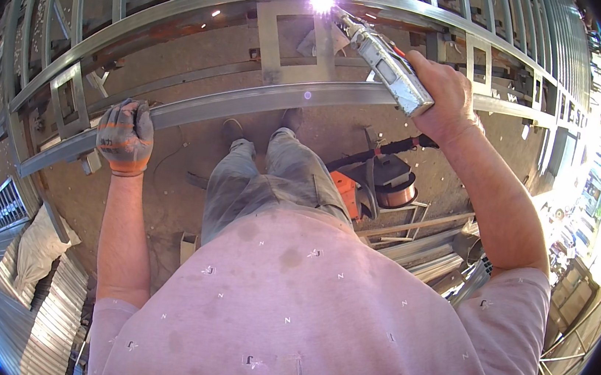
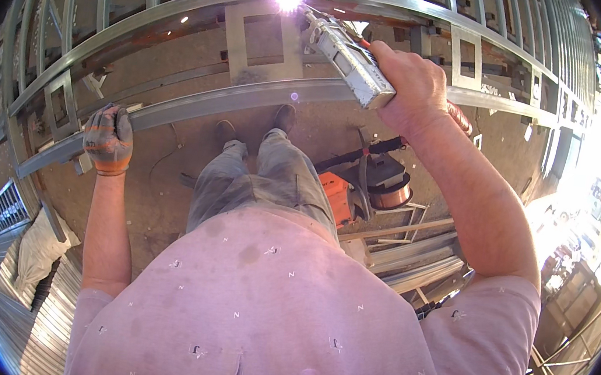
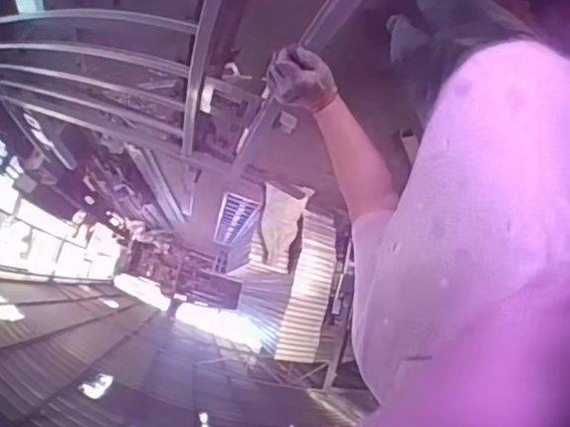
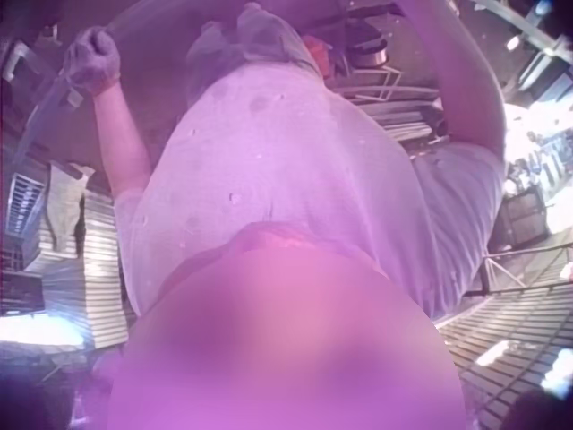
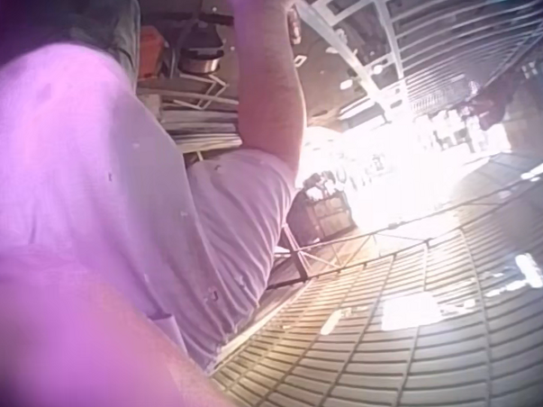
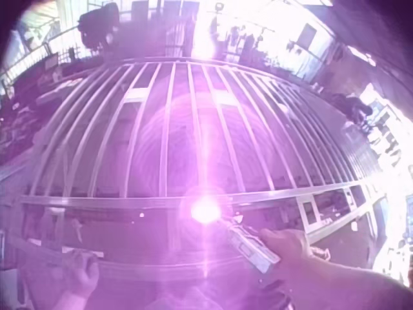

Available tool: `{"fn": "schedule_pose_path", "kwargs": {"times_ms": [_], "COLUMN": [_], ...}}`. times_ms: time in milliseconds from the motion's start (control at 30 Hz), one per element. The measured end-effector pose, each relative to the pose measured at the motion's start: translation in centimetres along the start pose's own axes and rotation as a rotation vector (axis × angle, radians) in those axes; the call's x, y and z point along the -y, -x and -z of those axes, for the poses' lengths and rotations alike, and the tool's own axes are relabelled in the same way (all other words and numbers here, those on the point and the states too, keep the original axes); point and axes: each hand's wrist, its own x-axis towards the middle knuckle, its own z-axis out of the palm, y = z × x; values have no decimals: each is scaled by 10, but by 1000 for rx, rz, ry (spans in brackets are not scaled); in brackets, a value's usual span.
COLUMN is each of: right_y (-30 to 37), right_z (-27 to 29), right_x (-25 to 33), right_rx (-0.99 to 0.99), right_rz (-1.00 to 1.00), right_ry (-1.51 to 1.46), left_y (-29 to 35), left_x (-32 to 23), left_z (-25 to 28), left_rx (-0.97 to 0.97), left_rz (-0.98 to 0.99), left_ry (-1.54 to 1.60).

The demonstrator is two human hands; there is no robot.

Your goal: The person welds metal bars onto a large metal frame using a welding torch. They move along the frame, positioning and welding multiple bars in sequence.

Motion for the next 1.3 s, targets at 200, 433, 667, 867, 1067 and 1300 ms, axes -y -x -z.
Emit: {"fn": "schedule_pose_path", "kwargs": {"times_ms": [200, 433, 667, 867, 1067, 1300], "right_y": [0, 2, 6, 33, 25, -67], "right_z": [0, 1, 3, 24, 106, 120], "right_x": [-2, -2, -5, -34, -61, -74], "right_rx": [27, 13, 4, -145, 386, 764], "right_rz": [-28, -27, -27, 25, -439, -235], "right_ry": [-2, -25, -33, -187, -635, -574], "left_y": [0, 1, -1, 1, -5, -14], "left_x": [1, 2, 0, 1, -7, -13], "left_z": [-2, -1, 2, 0, -1, -23], "left_rx": [-20, -8, -1, -8, 52, 252], "left_rz": [2, -1, 39, 84, 285, 622], "left_ry": [-17, -45, -3, 34, 76, -223]}}
